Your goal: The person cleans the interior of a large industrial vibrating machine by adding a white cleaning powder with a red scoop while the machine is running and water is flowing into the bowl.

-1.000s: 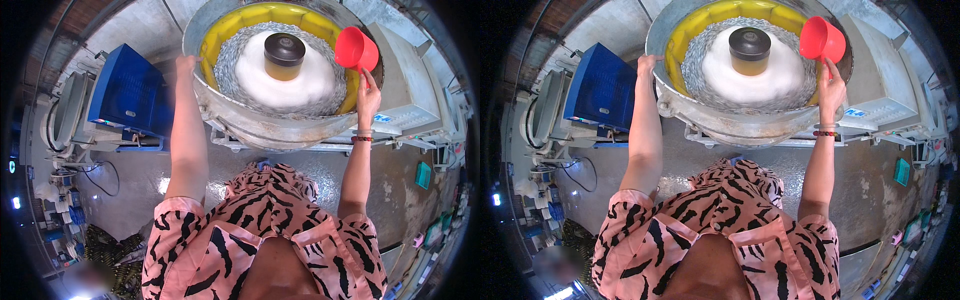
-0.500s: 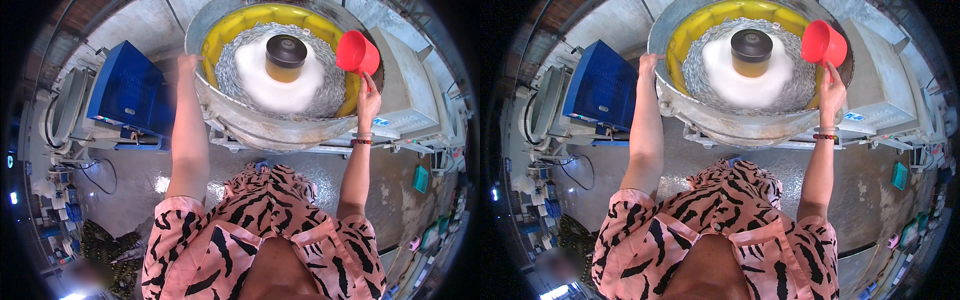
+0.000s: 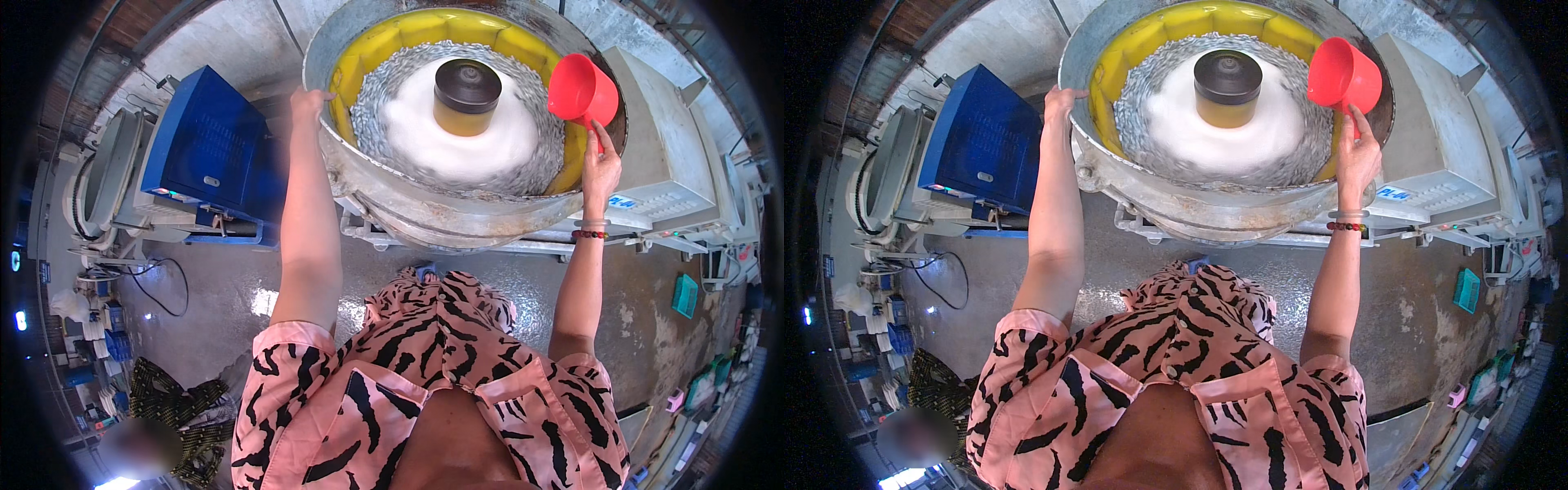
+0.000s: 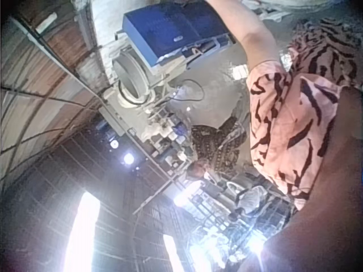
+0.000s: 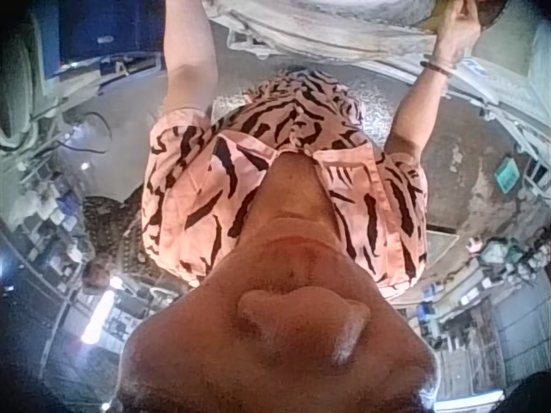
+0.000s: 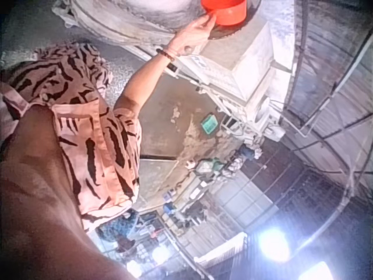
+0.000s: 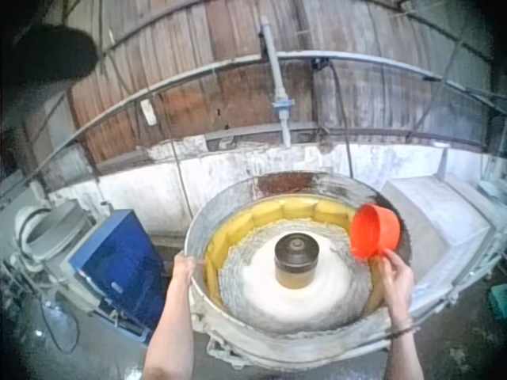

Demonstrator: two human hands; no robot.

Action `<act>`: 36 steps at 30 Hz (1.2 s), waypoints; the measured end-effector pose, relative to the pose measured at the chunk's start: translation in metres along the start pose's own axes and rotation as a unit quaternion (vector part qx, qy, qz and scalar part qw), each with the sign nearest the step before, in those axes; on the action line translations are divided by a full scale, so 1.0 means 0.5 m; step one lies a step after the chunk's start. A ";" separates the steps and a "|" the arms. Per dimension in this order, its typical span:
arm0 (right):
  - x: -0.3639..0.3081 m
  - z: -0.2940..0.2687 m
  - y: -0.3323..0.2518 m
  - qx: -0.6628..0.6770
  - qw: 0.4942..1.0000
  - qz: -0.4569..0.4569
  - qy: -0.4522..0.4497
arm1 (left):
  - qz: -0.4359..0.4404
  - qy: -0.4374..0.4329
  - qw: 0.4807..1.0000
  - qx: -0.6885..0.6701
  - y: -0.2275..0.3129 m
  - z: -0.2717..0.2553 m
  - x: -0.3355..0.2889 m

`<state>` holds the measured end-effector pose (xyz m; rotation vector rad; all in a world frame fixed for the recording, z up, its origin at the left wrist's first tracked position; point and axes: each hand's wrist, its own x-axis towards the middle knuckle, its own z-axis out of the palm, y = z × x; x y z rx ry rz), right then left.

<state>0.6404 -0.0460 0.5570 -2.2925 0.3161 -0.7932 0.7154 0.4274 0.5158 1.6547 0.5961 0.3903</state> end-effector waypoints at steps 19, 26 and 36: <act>-0.003 -0.005 -0.010 0.004 1.000 0.010 -0.005 | 0.009 0.011 0.998 0.053 -0.018 -0.011 0.020; 0.003 0.007 0.013 0.011 1.000 -0.014 0.017 | 0.022 -0.005 0.998 0.052 -0.016 -0.008 0.019; -0.001 -0.008 -0.009 0.006 1.000 -0.004 -0.003 | 0.010 -0.013 0.999 0.028 0.018 -0.004 -0.020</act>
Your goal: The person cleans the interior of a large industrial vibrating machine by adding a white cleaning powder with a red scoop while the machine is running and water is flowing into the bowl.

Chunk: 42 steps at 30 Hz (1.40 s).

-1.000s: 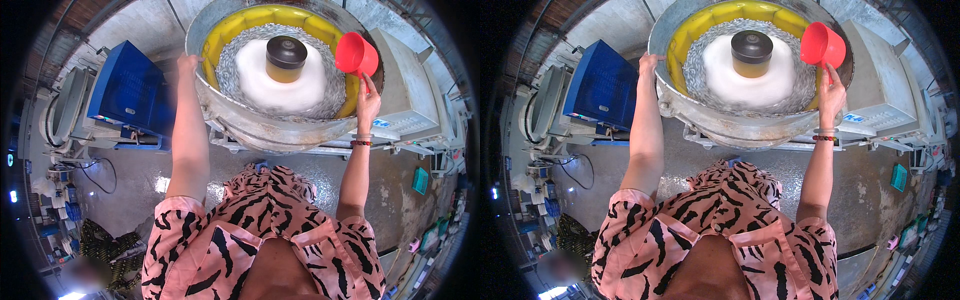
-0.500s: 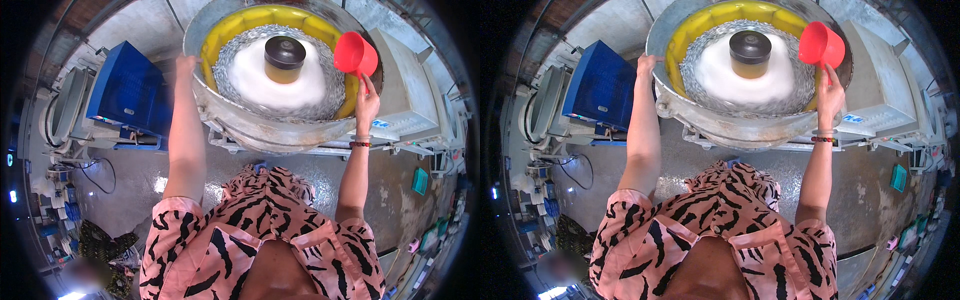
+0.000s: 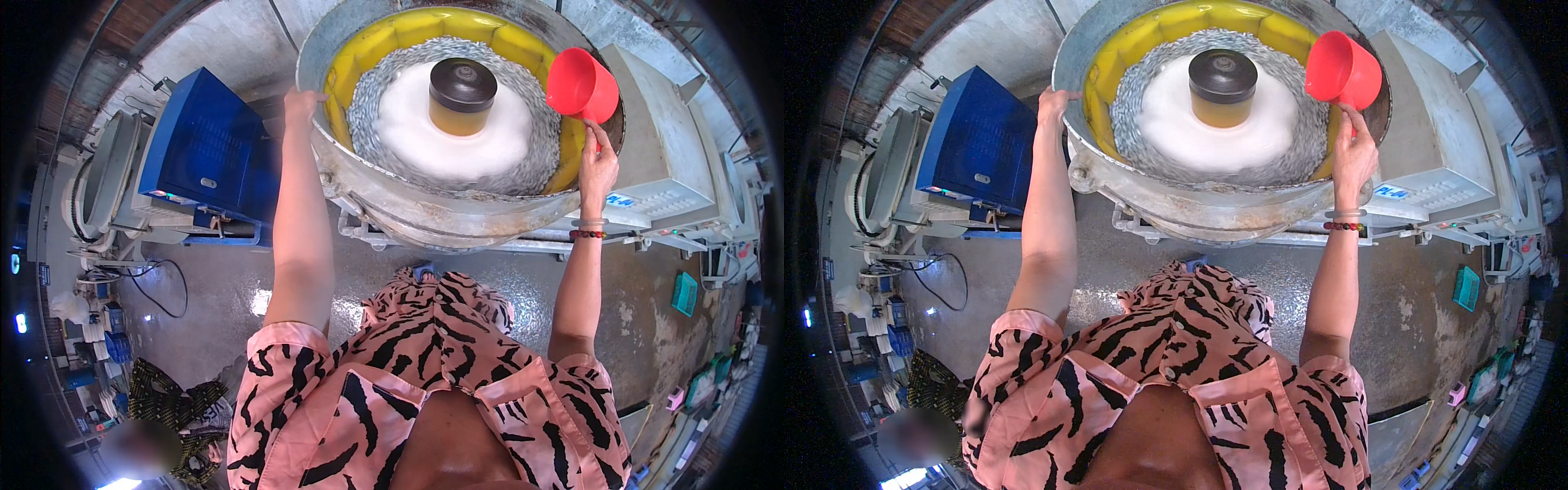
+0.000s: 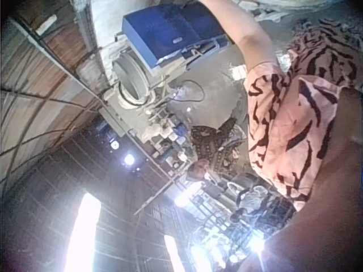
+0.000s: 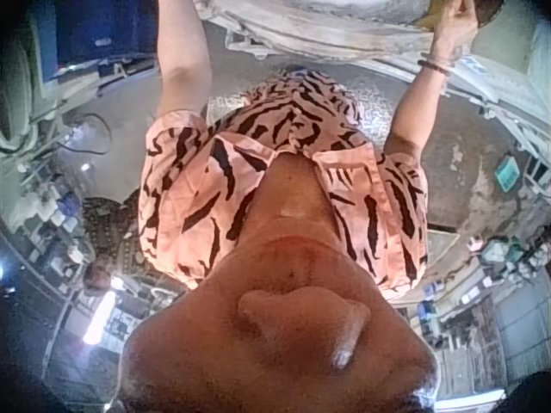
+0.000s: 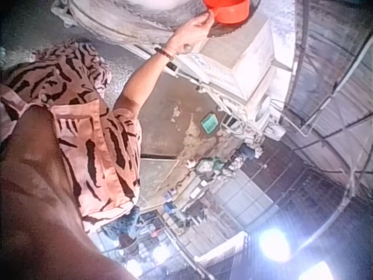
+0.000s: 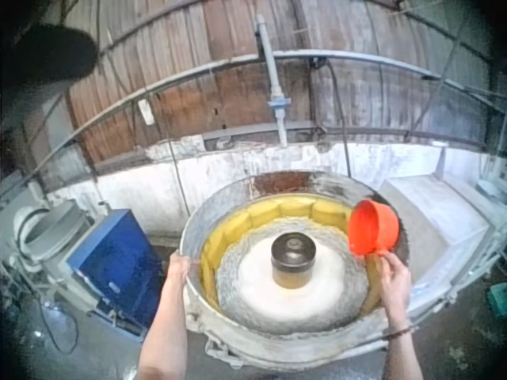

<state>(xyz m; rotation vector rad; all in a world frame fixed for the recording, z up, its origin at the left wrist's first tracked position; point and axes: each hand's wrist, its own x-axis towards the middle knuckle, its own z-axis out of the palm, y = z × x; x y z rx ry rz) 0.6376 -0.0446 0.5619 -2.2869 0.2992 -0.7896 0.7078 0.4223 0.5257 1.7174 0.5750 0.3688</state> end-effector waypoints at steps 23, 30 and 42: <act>-0.002 0.006 0.007 0.016 1.000 0.000 0.006 | 0.013 0.018 1.000 0.021 -0.032 -0.006 0.034; -0.002 0.004 0.004 0.000 1.000 0.025 -0.010 | 0.018 -0.005 1.000 -0.006 -0.035 -0.004 0.031; 0.002 0.015 0.014 0.032 0.998 -0.043 0.026 | 0.045 0.019 0.997 0.055 -0.033 -0.005 0.029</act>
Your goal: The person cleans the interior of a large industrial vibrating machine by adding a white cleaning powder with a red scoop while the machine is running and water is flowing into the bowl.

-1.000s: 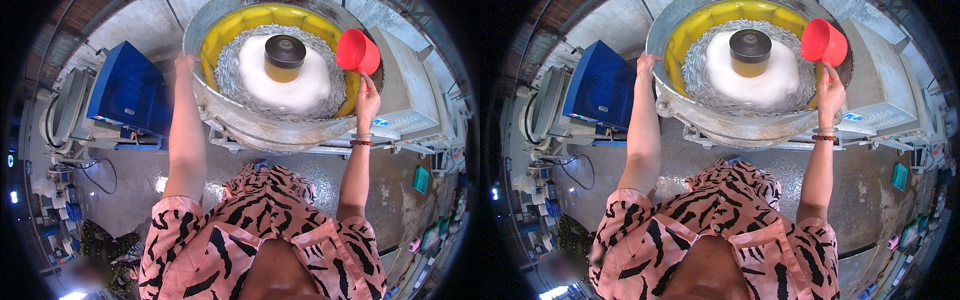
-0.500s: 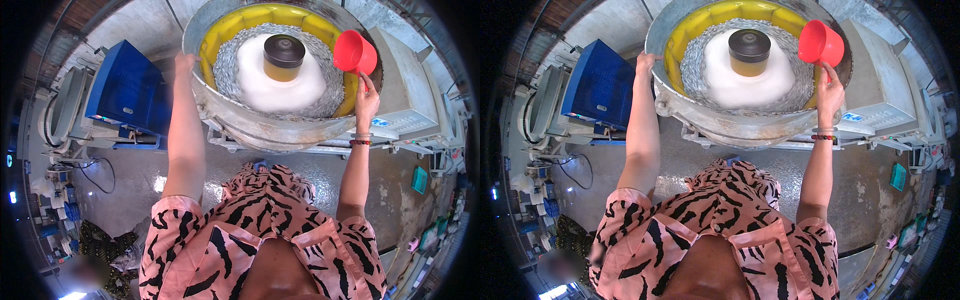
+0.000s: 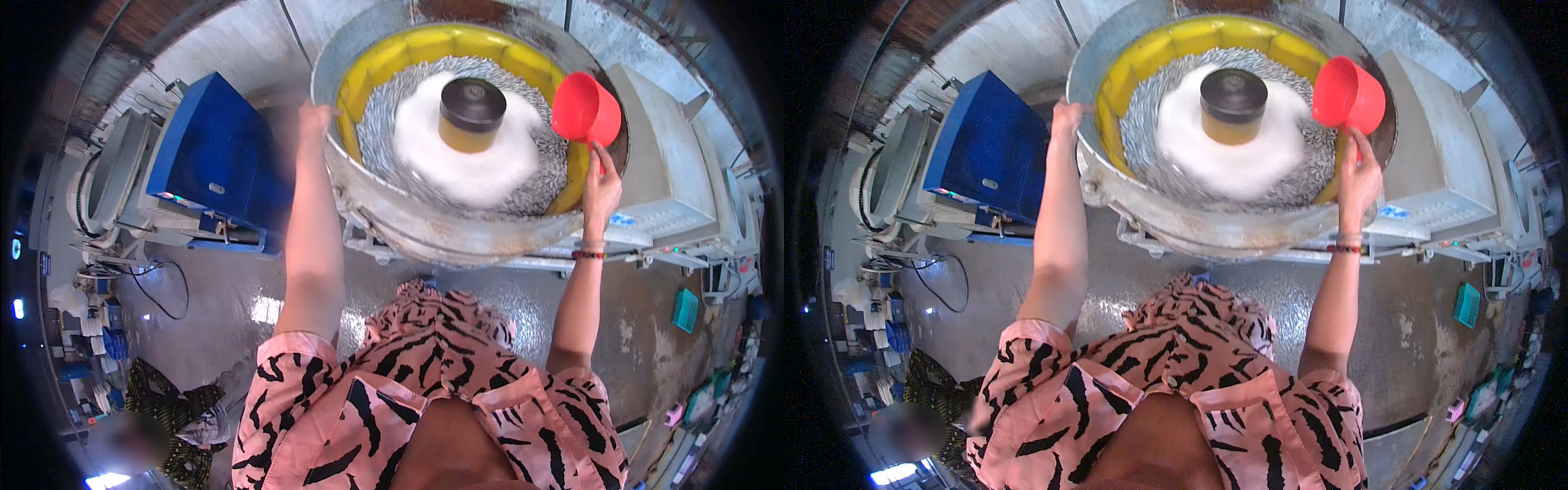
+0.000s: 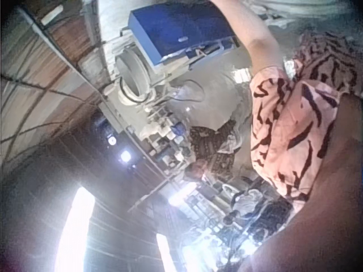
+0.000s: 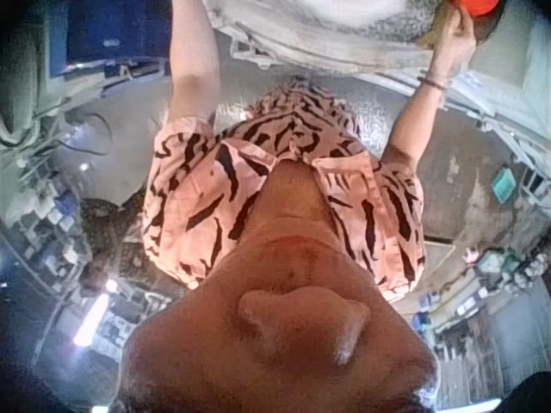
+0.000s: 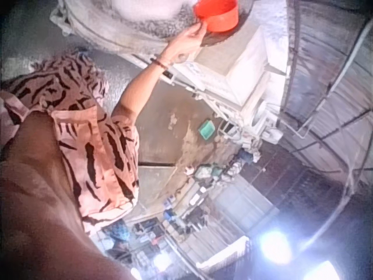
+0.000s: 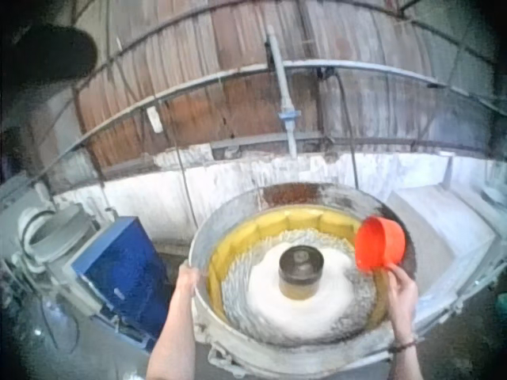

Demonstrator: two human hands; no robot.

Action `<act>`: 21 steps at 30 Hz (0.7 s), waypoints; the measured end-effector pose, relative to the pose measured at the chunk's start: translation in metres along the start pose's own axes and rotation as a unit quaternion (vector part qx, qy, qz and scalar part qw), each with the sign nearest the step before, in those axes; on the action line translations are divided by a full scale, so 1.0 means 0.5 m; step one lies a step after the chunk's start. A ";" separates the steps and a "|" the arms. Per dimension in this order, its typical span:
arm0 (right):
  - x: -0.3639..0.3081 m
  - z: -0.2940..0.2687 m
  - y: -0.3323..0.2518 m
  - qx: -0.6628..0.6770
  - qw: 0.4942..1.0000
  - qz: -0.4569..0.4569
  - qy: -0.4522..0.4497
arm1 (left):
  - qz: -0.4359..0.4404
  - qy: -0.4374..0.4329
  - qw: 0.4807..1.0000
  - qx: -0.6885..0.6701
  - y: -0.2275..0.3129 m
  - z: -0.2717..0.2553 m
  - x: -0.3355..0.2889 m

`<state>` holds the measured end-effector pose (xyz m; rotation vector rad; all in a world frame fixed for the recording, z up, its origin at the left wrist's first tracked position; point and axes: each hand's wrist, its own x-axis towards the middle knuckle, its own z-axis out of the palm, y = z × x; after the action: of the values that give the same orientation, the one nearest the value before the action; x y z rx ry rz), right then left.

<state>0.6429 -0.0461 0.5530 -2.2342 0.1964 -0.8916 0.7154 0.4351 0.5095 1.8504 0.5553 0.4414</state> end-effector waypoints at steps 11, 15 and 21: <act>-0.009 -0.009 -0.034 0.046 0.999 0.014 0.008 | 0.004 -0.012 1.000 -0.029 0.012 0.000 -0.018; -0.003 -0.004 -0.022 0.059 0.998 -0.004 0.022 | 0.009 -0.009 1.000 -0.015 0.025 0.005 -0.024; 0.001 -0.016 -0.053 0.045 0.995 0.080 -0.023 | 0.035 0.013 0.999 0.002 0.006 0.005 -0.026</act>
<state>0.6350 -0.0313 0.5751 -2.1201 0.3044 -0.7475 0.7066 0.4248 0.5111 1.8747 0.5112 0.5114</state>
